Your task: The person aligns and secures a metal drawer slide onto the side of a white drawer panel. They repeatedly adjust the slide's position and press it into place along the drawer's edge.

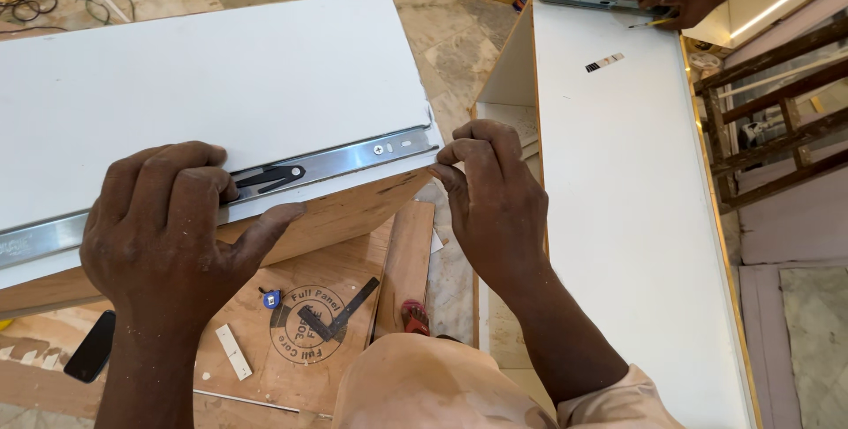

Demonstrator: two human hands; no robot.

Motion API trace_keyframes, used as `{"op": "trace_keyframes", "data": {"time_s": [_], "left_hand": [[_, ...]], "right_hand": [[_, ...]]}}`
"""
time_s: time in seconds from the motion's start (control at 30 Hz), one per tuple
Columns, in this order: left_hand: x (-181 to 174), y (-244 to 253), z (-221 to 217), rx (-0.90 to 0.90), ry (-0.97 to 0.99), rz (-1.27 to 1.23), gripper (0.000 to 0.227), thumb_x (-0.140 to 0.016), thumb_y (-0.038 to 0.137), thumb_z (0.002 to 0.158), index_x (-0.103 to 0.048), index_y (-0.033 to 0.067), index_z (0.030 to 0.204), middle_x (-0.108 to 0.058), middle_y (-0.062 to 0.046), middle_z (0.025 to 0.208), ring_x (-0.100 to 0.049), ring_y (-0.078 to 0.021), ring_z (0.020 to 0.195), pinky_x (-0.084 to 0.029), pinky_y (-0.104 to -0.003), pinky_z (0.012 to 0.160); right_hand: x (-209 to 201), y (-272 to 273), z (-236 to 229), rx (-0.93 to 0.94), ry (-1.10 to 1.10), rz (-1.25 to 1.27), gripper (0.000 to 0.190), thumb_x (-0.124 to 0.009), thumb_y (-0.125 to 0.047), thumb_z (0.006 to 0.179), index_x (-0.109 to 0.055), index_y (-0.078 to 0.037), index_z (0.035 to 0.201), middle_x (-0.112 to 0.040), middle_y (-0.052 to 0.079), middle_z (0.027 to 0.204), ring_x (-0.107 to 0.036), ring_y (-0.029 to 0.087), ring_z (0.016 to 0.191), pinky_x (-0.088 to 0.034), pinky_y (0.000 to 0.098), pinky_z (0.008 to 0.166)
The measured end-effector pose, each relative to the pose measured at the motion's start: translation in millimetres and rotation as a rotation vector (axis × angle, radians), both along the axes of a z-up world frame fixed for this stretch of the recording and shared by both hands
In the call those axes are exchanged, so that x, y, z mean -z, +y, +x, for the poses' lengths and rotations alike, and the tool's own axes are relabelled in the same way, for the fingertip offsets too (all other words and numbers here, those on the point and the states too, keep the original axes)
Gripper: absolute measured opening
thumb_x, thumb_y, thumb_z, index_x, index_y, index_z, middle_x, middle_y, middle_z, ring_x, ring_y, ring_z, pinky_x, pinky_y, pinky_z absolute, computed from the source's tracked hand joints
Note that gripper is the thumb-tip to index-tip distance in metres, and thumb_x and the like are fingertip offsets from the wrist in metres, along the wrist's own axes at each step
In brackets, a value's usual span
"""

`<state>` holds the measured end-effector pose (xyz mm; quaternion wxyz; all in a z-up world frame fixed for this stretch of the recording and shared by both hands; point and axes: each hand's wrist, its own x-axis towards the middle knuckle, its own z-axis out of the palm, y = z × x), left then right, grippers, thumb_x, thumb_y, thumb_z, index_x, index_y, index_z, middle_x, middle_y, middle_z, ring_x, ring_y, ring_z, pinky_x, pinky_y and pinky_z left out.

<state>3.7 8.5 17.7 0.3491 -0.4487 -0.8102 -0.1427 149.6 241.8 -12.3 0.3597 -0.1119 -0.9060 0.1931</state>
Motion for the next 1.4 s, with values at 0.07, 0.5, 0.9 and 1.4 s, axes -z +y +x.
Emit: {"op": "trace_keyframes", "data": {"time_s": [0.07, 0.5, 0.9, 1.4], "left_hand": [[1, -1, 2, -0.012, -0.007, -0.003, 0.058, -0.091, 0.058, 0.072, -0.06, 0.0104, 0.083, -0.072, -0.006, 0.098, -0.067, -0.0216, 0.095, -0.053, -0.031, 0.069], [3, -6, 1, -0.006, 0.027, 0.024, 0.057, -0.086, 0.061, 0.077, -0.059, 0.012, 0.083, -0.07, -0.003, 0.099, -0.065, -0.0197, 0.097, -0.053, -0.031, 0.069], [5, -9, 0, 0.022, 0.041, 0.054, 0.054, -0.088, 0.057, 0.076, -0.061, 0.0117, 0.085, -0.067, -0.003, 0.097, -0.063, -0.0188, 0.094, -0.053, -0.03, 0.067], [21, -15, -4, 0.021, 0.01, 0.042, 0.052, -0.084, 0.061, 0.083, -0.06, 0.0156, 0.09, -0.068, 0.0, 0.105, -0.063, -0.0181, 0.101, -0.053, -0.031, 0.071]], "right_hand": [[-1, -4, -1, 0.016, 0.0, 0.033, 0.018, -0.078, -0.009, 0.095, -0.062, -0.005, 0.103, -0.059, 0.009, 0.114, -0.069, 0.021, 0.088, -0.057, 0.0321, 0.067], [2, -10, -2, 0.026, 0.017, -0.01, 0.016, -0.074, -0.01, 0.098, -0.06, -0.005, 0.104, -0.064, 0.008, 0.11, -0.071, 0.02, 0.087, -0.058, 0.0309, 0.065], [-1, -16, -3, 0.042, 0.006, -0.003, 0.015, -0.073, -0.006, 0.098, -0.059, -0.005, 0.103, -0.064, 0.008, 0.11, -0.071, 0.022, 0.089, -0.059, 0.0311, 0.067], [-1, -12, -3, 0.069, 0.014, 0.069, 0.017, -0.077, -0.015, 0.096, -0.062, -0.007, 0.099, -0.066, 0.005, 0.103, -0.069, 0.021, 0.087, -0.055, 0.0331, 0.064]]}}
